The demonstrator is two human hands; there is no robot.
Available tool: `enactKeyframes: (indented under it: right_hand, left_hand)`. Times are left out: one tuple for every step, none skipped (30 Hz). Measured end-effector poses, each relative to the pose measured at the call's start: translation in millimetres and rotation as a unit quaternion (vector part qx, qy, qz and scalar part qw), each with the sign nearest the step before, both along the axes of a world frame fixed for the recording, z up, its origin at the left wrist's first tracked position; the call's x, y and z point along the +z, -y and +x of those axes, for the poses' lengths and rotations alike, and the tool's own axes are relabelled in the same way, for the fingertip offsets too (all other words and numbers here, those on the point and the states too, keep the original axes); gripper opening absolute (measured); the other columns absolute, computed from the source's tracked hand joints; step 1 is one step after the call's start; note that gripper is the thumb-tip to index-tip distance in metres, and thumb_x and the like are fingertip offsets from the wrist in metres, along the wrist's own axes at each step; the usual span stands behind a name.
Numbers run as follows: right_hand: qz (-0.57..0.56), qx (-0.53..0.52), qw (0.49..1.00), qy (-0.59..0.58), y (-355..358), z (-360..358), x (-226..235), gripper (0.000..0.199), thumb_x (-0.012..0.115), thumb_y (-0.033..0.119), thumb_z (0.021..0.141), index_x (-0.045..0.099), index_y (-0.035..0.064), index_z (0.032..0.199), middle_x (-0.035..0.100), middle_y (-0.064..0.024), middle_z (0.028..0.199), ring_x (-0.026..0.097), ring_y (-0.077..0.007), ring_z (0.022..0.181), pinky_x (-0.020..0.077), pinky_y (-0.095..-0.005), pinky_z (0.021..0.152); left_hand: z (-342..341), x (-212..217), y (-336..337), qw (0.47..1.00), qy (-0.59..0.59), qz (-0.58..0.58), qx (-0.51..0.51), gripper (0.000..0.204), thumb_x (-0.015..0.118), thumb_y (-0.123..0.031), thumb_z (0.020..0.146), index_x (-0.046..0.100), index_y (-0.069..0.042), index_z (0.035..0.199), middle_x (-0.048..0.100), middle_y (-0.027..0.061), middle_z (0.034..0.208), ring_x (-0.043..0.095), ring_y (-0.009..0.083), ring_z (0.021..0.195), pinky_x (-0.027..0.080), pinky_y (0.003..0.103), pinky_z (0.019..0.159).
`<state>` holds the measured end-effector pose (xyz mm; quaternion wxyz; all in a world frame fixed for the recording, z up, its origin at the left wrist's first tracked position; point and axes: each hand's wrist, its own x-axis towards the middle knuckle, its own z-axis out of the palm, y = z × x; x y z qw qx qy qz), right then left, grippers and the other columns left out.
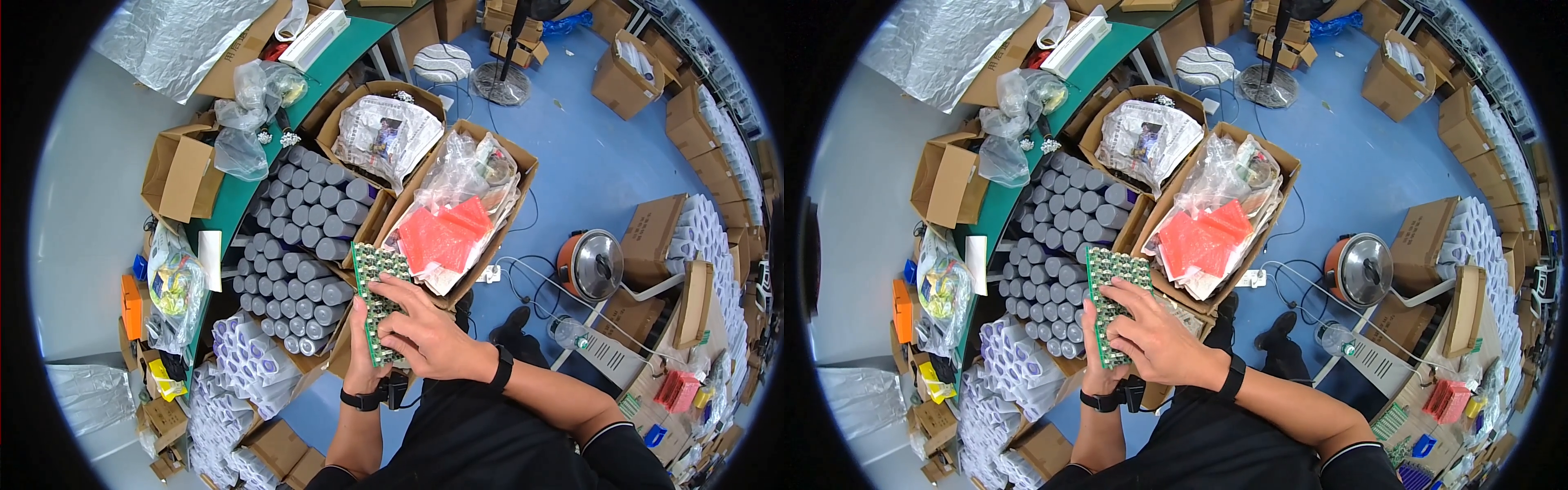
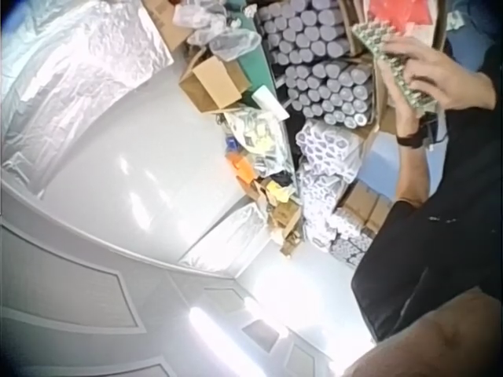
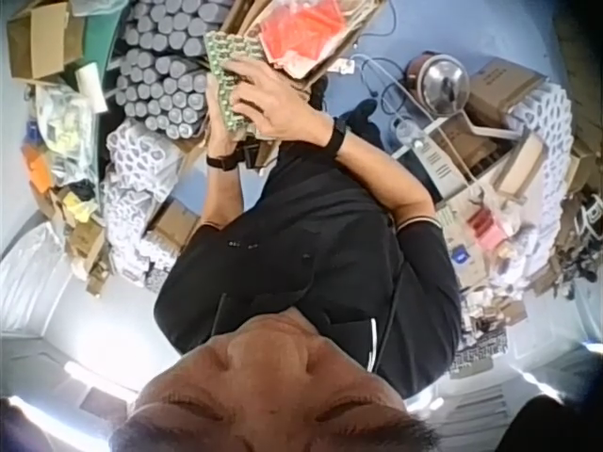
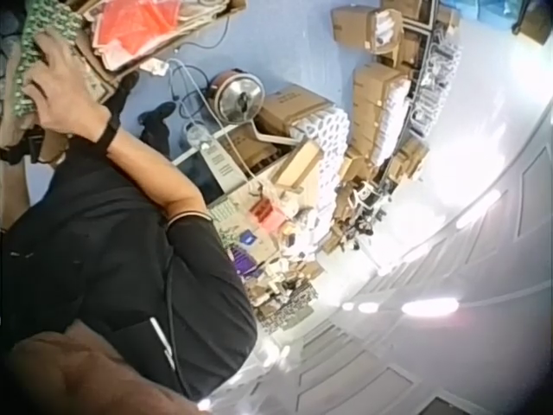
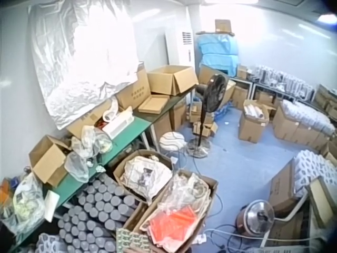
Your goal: Inspecting and sorting electronic circuit boards in a workshop environment.
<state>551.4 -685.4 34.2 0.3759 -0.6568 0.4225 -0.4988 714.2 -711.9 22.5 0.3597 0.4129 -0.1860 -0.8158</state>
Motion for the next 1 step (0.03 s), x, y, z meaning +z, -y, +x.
enactKeyframes:
  right_hand:
    - [0.012, 0.008, 1.0, 0.009, 0.2, -0.3, -5.0, 0.02, 0.08, 0.006, 0.089, 0.065, 0.007, 0.103, 0.048, -0.0219, 0.158, 0.039, -0.0493, 0.151, 0.0375, -0.0577, 0.119]
  left_hand:
    - [1.9, -5.5, -0.6, 0.999, 0.038, -0.025, -0.007, 0.075, 0.037, -0.069, 0.108, 0.047, -0.01, 0.154, 0.064, 0.016, 0.141, 0.068, 0.0268, 0.122, 0.057, 0.04, 0.103]
